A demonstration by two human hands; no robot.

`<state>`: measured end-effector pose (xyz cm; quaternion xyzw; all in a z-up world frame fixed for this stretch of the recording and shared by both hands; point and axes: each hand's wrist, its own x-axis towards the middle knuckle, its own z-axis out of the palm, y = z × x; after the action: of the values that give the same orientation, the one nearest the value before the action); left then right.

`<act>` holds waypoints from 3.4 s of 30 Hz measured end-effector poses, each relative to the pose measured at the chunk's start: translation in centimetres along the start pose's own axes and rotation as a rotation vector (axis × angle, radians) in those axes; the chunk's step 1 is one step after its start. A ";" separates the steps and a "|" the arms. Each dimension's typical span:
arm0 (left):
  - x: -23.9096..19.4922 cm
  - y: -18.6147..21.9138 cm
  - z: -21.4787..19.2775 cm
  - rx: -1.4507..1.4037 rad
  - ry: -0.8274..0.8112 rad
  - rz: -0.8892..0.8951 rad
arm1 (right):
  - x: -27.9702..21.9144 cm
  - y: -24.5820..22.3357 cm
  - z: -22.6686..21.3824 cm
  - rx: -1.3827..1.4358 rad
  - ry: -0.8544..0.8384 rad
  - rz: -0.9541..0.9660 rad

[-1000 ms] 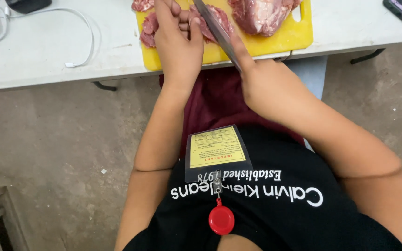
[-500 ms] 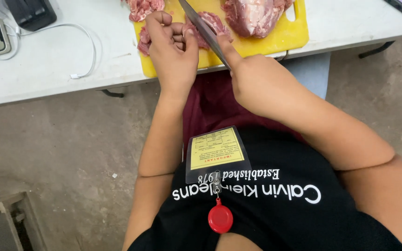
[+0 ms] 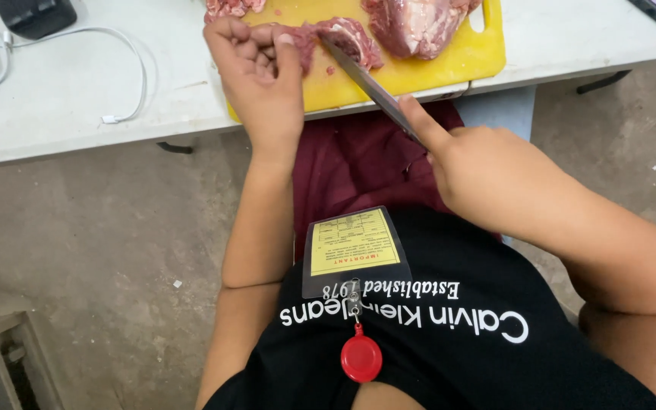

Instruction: The person cuts a large piece of raw meat into smaller chunks using a knife on a yellow cutting board. They also use their hands to pull apart and separate the meat fibers during the process.

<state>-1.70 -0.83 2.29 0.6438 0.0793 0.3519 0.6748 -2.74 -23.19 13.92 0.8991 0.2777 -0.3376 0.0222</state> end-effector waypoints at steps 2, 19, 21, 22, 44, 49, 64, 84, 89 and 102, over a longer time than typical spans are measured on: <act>0.1 0.1 -0.1 -0.015 -0.027 -0.024 | -0.1 0.6 0.0 0.049 0.070 -0.047; 0.3 5.2 -1.7 0.255 -0.258 -0.133 | 6.7 -4.5 -1.9 0.153 0.272 -0.146; 0.3 6.8 -1.9 0.178 -0.297 -0.105 | 6.5 -4.7 -2.0 0.151 0.243 -0.111; 0.6 7.4 -2.3 0.178 -0.290 -0.105 | 6.4 -4.6 -1.7 0.146 0.242 -0.114; 3.2 -0.9 3.0 1.046 -0.780 0.454 | 0.2 5.6 1.7 0.902 0.556 -0.276; 5.3 -0.7 1.5 0.964 -0.933 0.180 | 0.0 7.3 2.3 0.838 0.560 -0.246; 8.0 2.4 -1.2 1.162 -0.601 0.395 | 1.0 5.3 2.0 0.917 0.494 -0.234; -0.2 -0.2 0.4 0.738 -0.402 0.277 | 5.1 2.0 4.2 0.582 0.405 -0.176; -0.9 0.1 -0.5 0.682 -0.339 0.236 | 4.2 1.3 2.9 0.664 0.455 -0.171; 3.2 0.4 0.9 0.942 -0.810 0.765 | 2.3 5.1 4.7 0.493 0.694 -0.144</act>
<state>0.98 0.23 3.93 0.9283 -0.2643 0.2257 0.1323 -1.48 -27.50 8.13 0.9161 0.2417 -0.0720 -0.3118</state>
